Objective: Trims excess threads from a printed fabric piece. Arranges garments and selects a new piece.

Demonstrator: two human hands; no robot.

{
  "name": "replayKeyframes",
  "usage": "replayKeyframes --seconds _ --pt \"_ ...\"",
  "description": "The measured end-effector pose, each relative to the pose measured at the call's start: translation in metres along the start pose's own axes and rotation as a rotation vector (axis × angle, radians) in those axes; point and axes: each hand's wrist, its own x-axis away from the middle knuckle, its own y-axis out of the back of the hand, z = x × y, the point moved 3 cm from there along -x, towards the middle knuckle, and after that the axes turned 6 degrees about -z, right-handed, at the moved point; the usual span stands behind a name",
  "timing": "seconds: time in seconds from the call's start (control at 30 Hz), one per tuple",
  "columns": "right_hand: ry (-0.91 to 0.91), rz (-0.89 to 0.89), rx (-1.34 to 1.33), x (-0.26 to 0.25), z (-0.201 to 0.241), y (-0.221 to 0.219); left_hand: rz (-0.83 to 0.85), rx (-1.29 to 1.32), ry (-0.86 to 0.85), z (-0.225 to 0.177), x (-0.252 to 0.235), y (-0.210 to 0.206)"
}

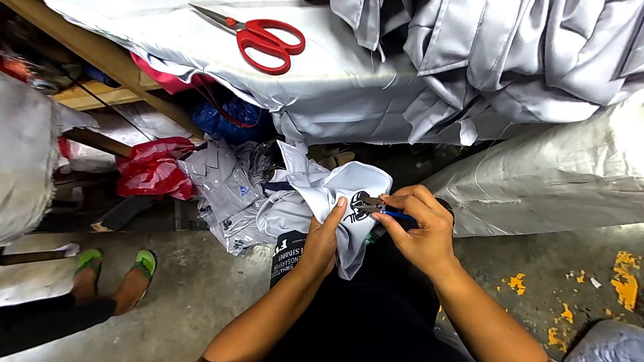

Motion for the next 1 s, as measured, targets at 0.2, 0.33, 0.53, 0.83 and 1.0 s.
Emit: replayKeyframes --seconds 0.2,0.33,0.53,0.83,1.0 --pt "-0.004 -0.009 0.003 0.003 -0.001 -0.002 -0.009 0.000 0.019 0.000 0.001 -0.001" --pt "0.007 -0.017 0.012 0.004 0.000 -0.003 -0.018 0.001 0.022 0.000 0.001 -0.001" --pt "0.024 -0.019 0.035 0.005 0.000 -0.005 -0.051 -0.017 0.020 0.001 0.003 -0.002" --pt "0.059 -0.100 0.042 0.018 0.000 -0.013 -0.112 -0.030 0.046 0.002 0.003 -0.004" --pt "0.111 -0.111 0.078 0.021 -0.002 -0.017 -0.112 -0.071 0.041 0.000 0.002 -0.004"
